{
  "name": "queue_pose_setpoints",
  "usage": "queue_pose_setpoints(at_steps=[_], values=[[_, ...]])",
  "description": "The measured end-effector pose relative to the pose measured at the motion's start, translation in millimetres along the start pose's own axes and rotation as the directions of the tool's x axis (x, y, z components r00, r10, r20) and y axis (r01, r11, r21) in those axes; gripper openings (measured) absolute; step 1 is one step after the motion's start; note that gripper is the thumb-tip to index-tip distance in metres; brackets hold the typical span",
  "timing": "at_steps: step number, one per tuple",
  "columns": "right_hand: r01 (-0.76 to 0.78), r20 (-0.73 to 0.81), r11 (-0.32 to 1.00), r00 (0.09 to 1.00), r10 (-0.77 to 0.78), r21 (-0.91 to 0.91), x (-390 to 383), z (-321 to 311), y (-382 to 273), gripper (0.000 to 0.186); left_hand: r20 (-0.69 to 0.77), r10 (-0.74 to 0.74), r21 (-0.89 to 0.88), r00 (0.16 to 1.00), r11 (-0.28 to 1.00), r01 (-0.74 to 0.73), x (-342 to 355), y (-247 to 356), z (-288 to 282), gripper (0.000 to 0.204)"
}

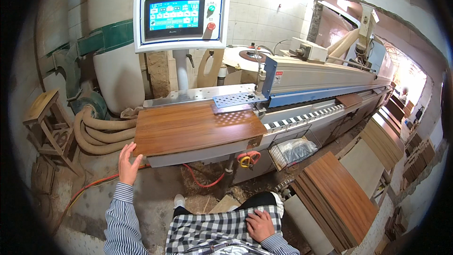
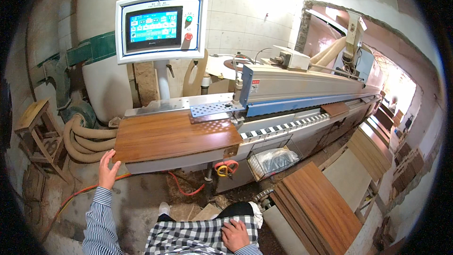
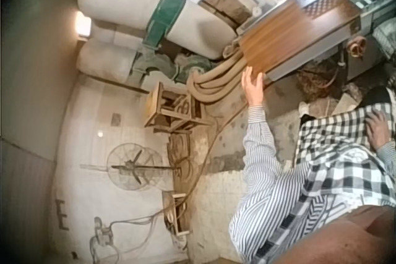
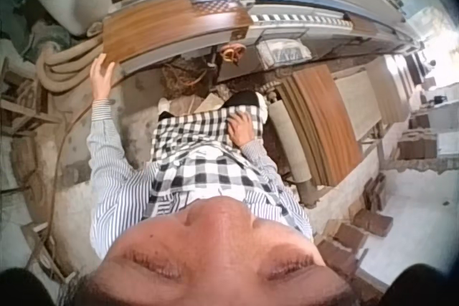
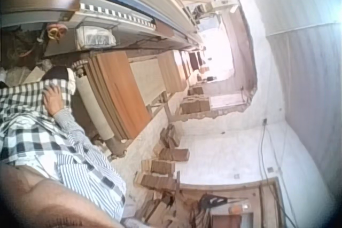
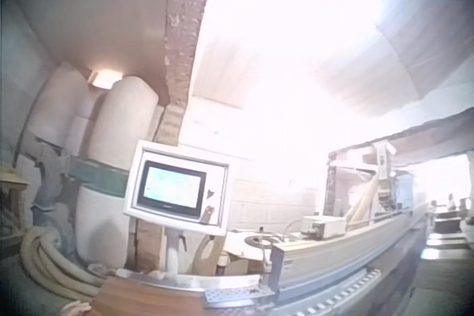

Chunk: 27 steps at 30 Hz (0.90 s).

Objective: The person repeatedly places rectangular wooden boards onto a CNC machine's conveyor belt and guides them through the machine. The person handles each board one at a time, positioning it on the belt and allowing the machine to process it before retrieving the next board.

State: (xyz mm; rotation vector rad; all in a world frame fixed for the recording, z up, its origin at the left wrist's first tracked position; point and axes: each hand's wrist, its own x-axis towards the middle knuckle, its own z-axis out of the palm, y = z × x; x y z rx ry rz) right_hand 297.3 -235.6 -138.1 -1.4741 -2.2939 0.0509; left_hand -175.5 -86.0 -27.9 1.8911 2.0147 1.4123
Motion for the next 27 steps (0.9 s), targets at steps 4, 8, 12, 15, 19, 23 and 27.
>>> queue_pose_setpoints(at_steps=[4, 8, 12, 15, 19, 23, 27], values=[[0.001, -0.004, 1.0, 1.0, -0.001, -0.011, 0, 1, 1, 0.019, 0.009, -0.008, -0.003, 1.0, 1.0, 0.008, 1, 4, -1, 0.045], [-0.005, -0.001, 1.0, 1.0, 0.005, 0.001, -1, 2, 1, 0.02, 0.01, -0.015, 0.004, 1.0, 1.0, 0.015, 2, 9, -4, 0.045], [-0.008, 0.015, 1.0, 1.0, 0.008, 0.001, -1, 0, 0, 0.021, 0.005, -0.081, -0.008, 0.997, 0.997, 0.081, 2, 10, -2, 0.049], [-0.006, 0.025, 1.0, 1.0, 0.006, 0.001, 0, -1, -1, 0.022, -0.014, -0.089, 0.047, 0.996, 0.995, 0.089, 3, 15, 4, 0.052], [-0.009, 0.031, 1.0, 0.999, 0.009, 0.004, 0, -2, -1, 0.022, -0.016, -0.036, 0.093, 0.999, 0.995, 0.037, 5, 31, 16, 0.054], [-0.023, 0.035, 1.0, 0.999, 0.022, 0.019, 1, -2, -1, 0.022, -0.008, 0.053, 0.107, 0.999, 0.993, -0.051, 8, 55, 38, 0.053], [-0.064, -0.093, 0.98, 0.992, 0.083, 0.19, 1, -1, 4, 0.022, 0.038, 0.128, 0.116, 0.991, 0.984, -0.132, 12, 69, 67, 0.054]])
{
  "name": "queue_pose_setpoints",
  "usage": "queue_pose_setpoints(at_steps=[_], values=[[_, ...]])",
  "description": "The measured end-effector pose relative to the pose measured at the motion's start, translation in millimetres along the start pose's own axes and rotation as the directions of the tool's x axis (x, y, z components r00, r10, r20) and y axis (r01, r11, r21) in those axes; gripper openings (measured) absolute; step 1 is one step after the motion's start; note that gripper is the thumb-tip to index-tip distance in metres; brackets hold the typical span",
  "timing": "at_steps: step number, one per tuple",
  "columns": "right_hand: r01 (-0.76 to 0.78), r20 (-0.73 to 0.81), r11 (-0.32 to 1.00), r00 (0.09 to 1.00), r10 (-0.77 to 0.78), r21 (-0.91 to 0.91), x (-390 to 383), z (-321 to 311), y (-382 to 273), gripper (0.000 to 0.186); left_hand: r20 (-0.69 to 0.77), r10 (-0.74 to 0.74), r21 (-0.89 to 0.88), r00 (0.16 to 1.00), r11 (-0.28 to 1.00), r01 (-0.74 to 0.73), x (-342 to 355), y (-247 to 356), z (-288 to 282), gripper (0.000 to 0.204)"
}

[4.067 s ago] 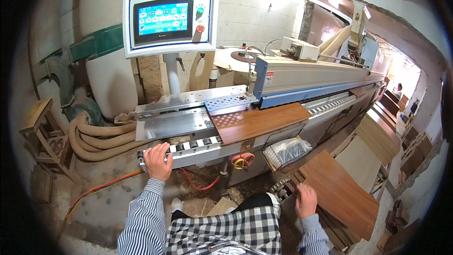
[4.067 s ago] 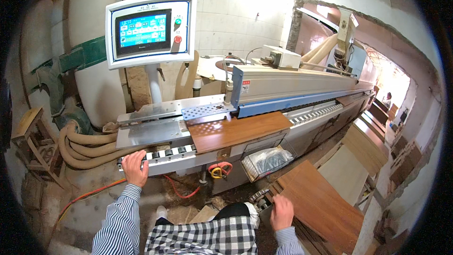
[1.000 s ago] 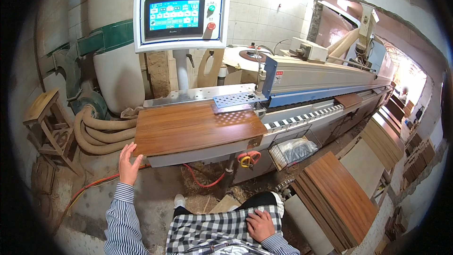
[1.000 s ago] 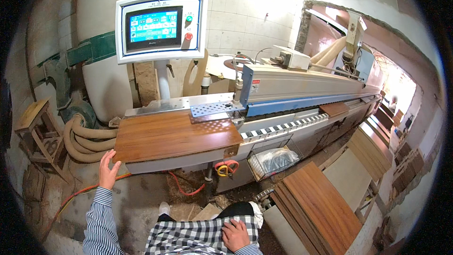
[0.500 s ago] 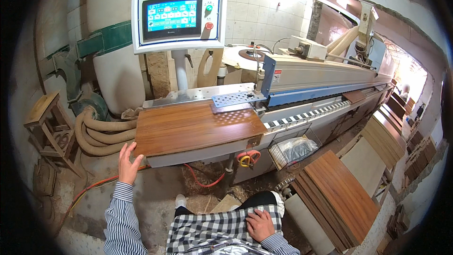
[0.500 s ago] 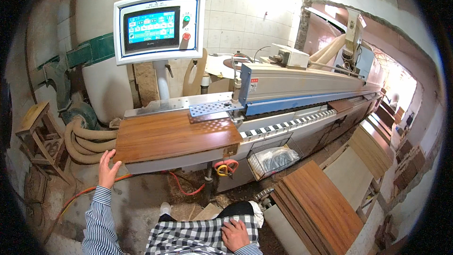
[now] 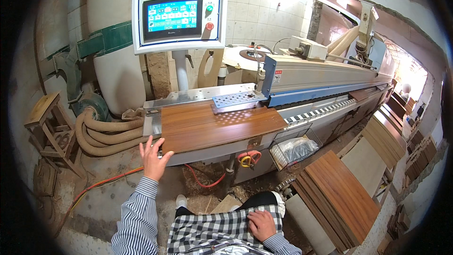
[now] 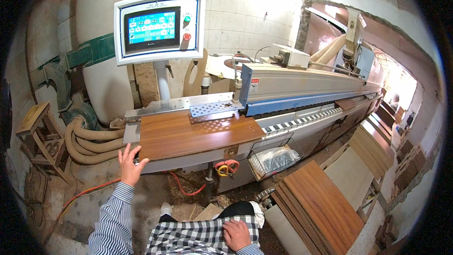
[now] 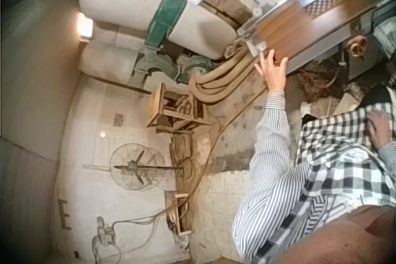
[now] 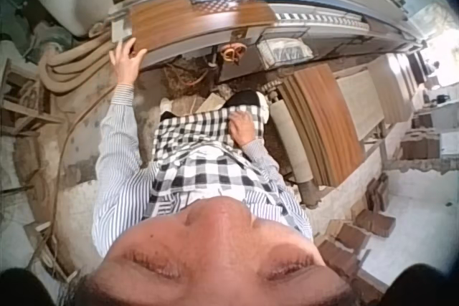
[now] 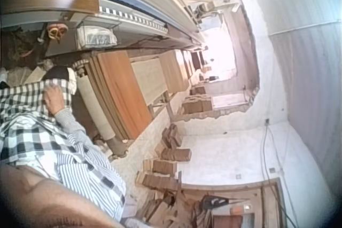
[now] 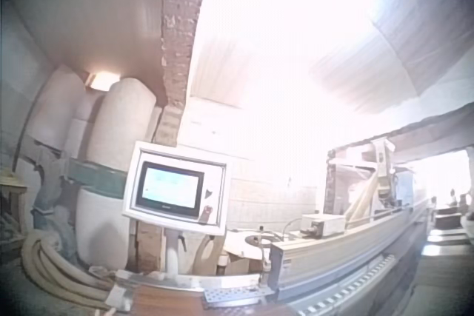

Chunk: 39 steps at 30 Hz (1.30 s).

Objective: The person repeatedly places rectangular wooden boards onto a CNC machine's conveyor belt and guides them through the machine. The person handles each board one at a time, positioning it on the belt and allowing the machine to process it before retrieving the next board.

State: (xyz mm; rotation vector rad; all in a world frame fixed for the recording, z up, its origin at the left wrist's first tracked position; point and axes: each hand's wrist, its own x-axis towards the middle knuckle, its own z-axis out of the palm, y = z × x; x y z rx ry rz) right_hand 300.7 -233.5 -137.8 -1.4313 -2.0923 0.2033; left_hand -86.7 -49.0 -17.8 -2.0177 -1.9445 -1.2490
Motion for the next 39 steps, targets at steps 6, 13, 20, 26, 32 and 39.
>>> queue_pose_setpoints(at_steps=[6, 13, 20, 26, 32, 39], values=[[0.002, -0.312, 0.998, 0.95, -0.02, -0.057, 50, -61, 39, 0.03, -0.023, 0.209, 0.155, 0.978, 0.967, -0.203, 2, 6, 28, 0.055], [-0.341, -0.225, 0.672, 0.94, 0.256, -0.657, 92, -121, 151, 0.059, -0.067, 0.25, 0.151, 0.966, 0.959, -0.238, 1, 3, 36, 0.048], [-0.259, -0.166, 0.721, 0.966, 0.199, -0.643, 83, -121, 163, 0.029, -0.094, 0.241, 0.176, 0.966, 0.959, -0.222, -1, 0, 33, 0.045], [-0.217, -0.332, 0.827, 0.943, 0.039, -0.519, 30, -117, 99, 0.033, -0.105, 0.241, 0.152, 0.965, 0.963, -0.224, 0, 5, 37, 0.043], [-0.505, -0.444, 0.733, 0.585, 0.679, 0.456, -53, -96, 91, 0.031, -0.122, 0.244, 0.145, 0.962, 0.963, -0.226, -1, 5, 34, 0.043], [0.087, -0.183, 0.192, -0.101, 0.978, 0.977, -93, -128, 138, 0.039, -0.112, 0.235, 0.15, 0.965, 0.964, -0.218, -2, 6, 33, 0.042]])
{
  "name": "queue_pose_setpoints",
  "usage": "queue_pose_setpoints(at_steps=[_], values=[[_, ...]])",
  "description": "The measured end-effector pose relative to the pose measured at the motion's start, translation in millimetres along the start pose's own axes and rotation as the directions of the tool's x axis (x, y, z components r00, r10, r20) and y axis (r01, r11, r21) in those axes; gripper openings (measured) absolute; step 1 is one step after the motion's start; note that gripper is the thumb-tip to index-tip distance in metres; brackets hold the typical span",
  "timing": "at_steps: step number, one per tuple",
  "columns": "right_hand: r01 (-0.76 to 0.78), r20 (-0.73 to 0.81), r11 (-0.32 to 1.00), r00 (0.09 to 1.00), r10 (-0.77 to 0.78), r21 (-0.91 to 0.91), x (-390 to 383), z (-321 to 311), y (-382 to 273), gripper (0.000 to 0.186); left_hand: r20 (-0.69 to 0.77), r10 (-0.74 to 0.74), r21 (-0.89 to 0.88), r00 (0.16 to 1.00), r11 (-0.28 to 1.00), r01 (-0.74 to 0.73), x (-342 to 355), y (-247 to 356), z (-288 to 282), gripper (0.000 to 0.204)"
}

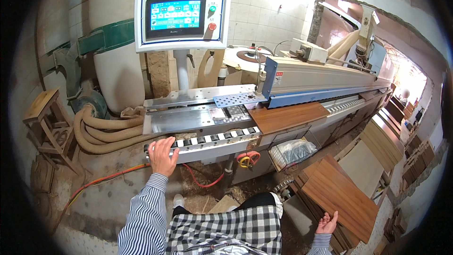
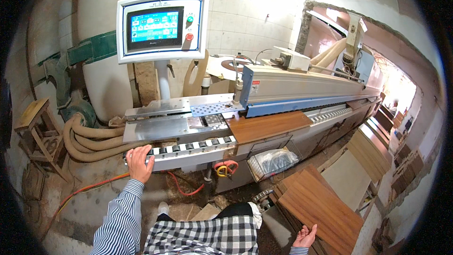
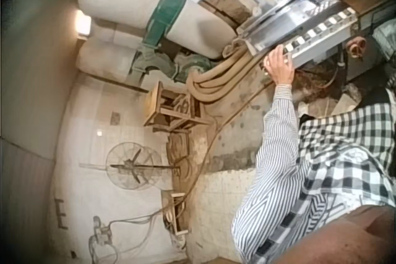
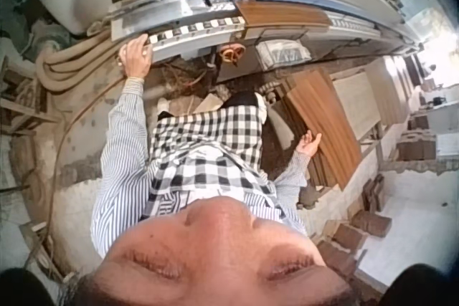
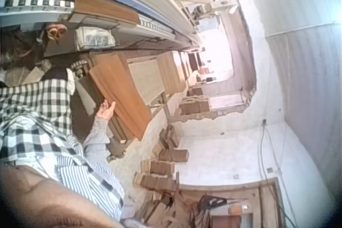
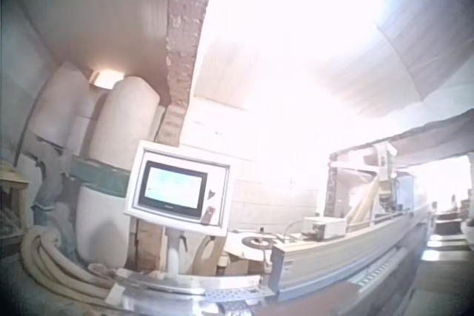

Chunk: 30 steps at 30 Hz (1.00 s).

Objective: The person repeatedly places rectangular wooden boards onto a CNC machine's conveyor belt and guides them through the machine. The person handles each board one at a time, positioning it on the belt and allowing the machine to process it before retrieving the next board.

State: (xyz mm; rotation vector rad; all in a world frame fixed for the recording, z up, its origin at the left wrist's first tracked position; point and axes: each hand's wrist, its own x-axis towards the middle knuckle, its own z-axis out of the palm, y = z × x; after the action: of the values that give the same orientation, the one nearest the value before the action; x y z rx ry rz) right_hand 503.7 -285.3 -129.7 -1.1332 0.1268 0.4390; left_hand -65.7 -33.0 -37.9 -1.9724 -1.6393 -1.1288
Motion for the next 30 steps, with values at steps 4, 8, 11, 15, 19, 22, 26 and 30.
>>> queue_pose_setpoints(at_steps=[4, 8, 11, 15, 19, 22, 26, 30], values=[[-0.02, 0.095, 1.0, 0.995, 0.022, -0.015, -2, -14, 9, 0.032, 0.009, 0.003, -0.006, 1.0, 1.0, -0.003, 2, 2, 1, 0.041], [-0.317, 0.381, 0.945, 0.866, 0.324, -0.081, -42, -23, 14, 0.035, 0.021, 0.004, 0.009, 1.0, 1.0, -0.004, 0, 0, 0, 0.042], [-0.282, 0.304, 0.959, 0.915, 0.265, 0.013, -58, -33, 2, 0.037, 0.027, 0.013, 0.002, 1.0, 1.0, -0.013, -1, -4, 0, 0.042], [-0.208, 0.223, 0.96, 0.961, 0.164, 0.188, -34, -64, -22, 0.037, 0.047, 0.017, -0.01, 0.999, 1.0, -0.017, 0, -4, -3, 0.044], [-0.247, 0.338, 0.949, 0.925, 0.171, 0.195, -27, -75, -27, 0.036, 0.11, -0.002, -0.053, 0.994, 0.999, 0.008, 1, -5, -8, 0.048], [-0.241, 0.414, 0.954, 0.898, 0.148, 0.181, -52, -64, -27, 0.035, 0.173, -0.015, -0.098, 0.985, 0.995, 0.032, -2, -4, -19, 0.055], [-0.137, 0.457, 0.978, 0.888, 0.053, 0.154, -82, -14, -16, 0.033, 0.234, 0.032, -0.22, 0.972, 0.975, 0.02, -18, 26, -48, 0.065], [-0.362, 0.762, 0.931, 0.617, 0.198, 0.051, -109, 46, 6, 0.031, 0.298, 0.273, -0.409, 0.915, 0.902, -0.136, -34, 74, -84, 0.079]])
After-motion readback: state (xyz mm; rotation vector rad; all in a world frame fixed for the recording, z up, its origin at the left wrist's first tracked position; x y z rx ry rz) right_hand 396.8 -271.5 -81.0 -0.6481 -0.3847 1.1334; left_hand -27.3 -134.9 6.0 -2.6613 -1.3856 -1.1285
